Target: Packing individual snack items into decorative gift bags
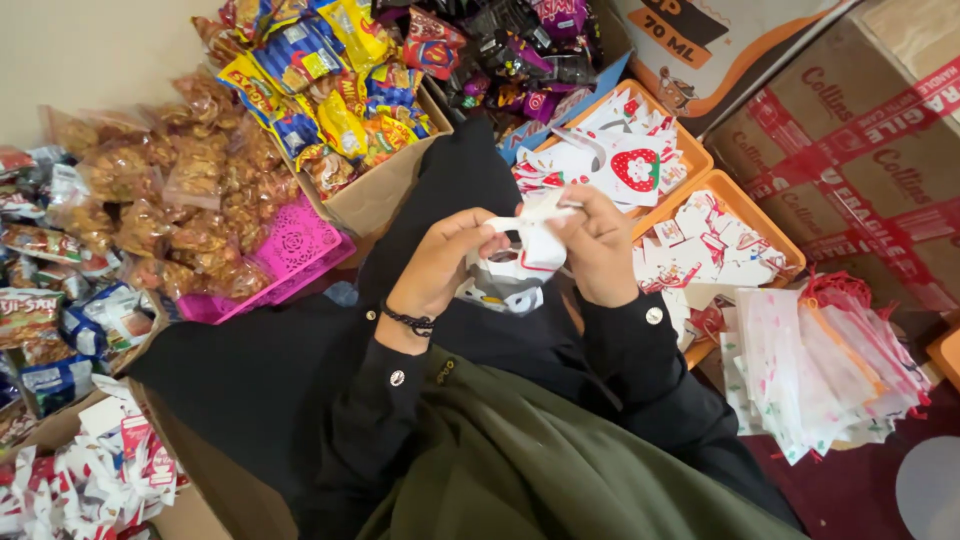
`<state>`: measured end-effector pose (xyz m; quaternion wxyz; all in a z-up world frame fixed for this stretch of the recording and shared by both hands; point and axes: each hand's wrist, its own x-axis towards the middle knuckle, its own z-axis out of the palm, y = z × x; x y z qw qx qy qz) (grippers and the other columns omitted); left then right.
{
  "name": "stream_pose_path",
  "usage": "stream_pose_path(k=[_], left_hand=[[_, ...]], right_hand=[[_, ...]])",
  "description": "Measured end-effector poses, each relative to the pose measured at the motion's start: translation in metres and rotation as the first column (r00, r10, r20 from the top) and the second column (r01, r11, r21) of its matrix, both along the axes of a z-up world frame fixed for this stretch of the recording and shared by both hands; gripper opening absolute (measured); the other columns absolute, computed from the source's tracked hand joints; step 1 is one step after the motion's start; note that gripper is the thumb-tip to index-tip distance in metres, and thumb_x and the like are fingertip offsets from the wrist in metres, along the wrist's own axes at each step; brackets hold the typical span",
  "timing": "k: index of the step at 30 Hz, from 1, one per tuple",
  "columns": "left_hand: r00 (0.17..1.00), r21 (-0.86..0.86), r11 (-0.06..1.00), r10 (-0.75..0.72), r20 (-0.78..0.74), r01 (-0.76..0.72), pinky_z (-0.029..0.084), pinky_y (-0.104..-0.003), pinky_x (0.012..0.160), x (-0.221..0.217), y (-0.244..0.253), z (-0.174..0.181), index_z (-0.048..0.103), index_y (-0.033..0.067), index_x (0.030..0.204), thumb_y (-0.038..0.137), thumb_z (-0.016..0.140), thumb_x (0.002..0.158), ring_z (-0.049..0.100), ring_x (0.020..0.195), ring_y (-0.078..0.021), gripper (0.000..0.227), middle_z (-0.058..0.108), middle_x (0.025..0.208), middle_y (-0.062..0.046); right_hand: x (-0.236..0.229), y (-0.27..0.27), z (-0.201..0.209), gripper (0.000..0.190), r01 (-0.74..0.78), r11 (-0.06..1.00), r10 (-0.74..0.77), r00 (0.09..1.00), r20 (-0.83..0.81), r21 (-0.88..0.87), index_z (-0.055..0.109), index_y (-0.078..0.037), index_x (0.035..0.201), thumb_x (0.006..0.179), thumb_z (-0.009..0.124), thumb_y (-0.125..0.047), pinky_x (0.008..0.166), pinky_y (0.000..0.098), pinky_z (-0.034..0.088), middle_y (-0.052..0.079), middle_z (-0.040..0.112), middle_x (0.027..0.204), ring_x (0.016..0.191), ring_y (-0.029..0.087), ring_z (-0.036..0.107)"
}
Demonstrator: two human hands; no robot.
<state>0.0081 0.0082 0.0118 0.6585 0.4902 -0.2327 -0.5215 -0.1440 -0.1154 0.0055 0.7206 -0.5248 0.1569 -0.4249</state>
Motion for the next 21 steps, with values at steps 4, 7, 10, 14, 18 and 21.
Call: stream_pose_path(k=[4,7,10,14,18,21], left_hand=[[0.998,0.022,0.998,0.053,-0.029,-0.052,0.033,-0.019,0.056,-0.006,0.007,0.022,0.071,0.0073,0.097,0.016,0.061,0.096,0.044,0.064,-0.0048,0.013,0.051,0.067,0.002],[0.995,0.032,0.994,0.101,0.023,-0.101,0.034,-0.019,0.054,-0.004,0.011,0.017,0.073,0.0073,0.096,0.018,0.062,0.097,0.046,0.063,-0.0064,0.015,0.055,0.067,0.0],[0.984,0.029,0.985,0.166,0.072,-0.168,0.034,-0.016,0.044,-0.006,0.013,0.018,0.075,0.007,0.1,0.021,0.068,0.094,0.045,0.051,-0.0038,0.016,0.058,0.062,-0.003],[0.966,0.03,0.97,0.239,0.1,-0.243,0.036,-0.015,0.049,-0.006,0.021,0.016,0.075,0.0065,0.114,0.029,0.058,0.103,0.049,0.059,-0.0018,0.03,0.06,0.067,0.0],[0.979,0.052,0.978,0.198,0.048,-0.2,0.047,-0.016,0.059,-0.017,0.021,0.016,0.074,0.003,0.121,0.018,0.068,0.097,0.057,0.067,-0.0035,0.029,0.071,0.081,-0.003],[0.961,0.016,0.966,0.255,0.107,-0.258,0.05,-0.017,0.054,-0.01,0.016,-0.007,0.079,0.0069,0.104,0.015,0.073,0.093,0.06,0.063,-0.0034,0.015,0.071,0.072,-0.002]], right_hand=[[-0.008,0.01,0.044,0.018,-0.187,0.916,0.098,0.962,-0.254,-0.356,0.071,0.002,0.113,0.096,0.067,-0.001,0.076,0.0317,0.056,0.016,0.078,0.1,0.09,0.012,0.067],[-0.002,0.016,0.048,0.019,-0.256,0.704,0.105,0.96,-0.26,-0.662,0.081,-0.009,0.107,0.09,0.074,-0.004,0.088,0.0388,0.055,0.017,0.075,0.115,0.1,0.029,0.071],[0.003,0.018,0.033,0.012,-0.163,0.493,-0.161,0.948,-0.273,-0.855,0.079,-0.005,0.102,0.091,0.075,-0.008,0.08,0.0432,0.058,0.018,0.068,0.121,0.091,0.036,0.068],[0.015,0.019,0.018,0.015,-0.027,0.341,-0.354,0.923,-0.154,-0.94,0.077,0.0,0.109,0.096,0.071,-0.006,0.082,0.044,0.058,0.019,0.066,0.117,0.093,0.036,0.068],[0.026,0.024,0.008,0.015,0.049,0.38,-0.347,0.933,-0.093,-0.924,0.078,0.0,0.109,0.096,0.073,-0.005,0.076,0.0408,0.059,0.017,0.068,0.114,0.088,0.034,0.069],[0.024,0.024,0.016,0.01,0.022,0.517,-0.251,0.96,-0.127,-0.855,0.078,0.0,0.102,0.096,0.072,-0.006,0.075,0.0415,0.057,0.017,0.069,0.109,0.085,0.035,0.068]])
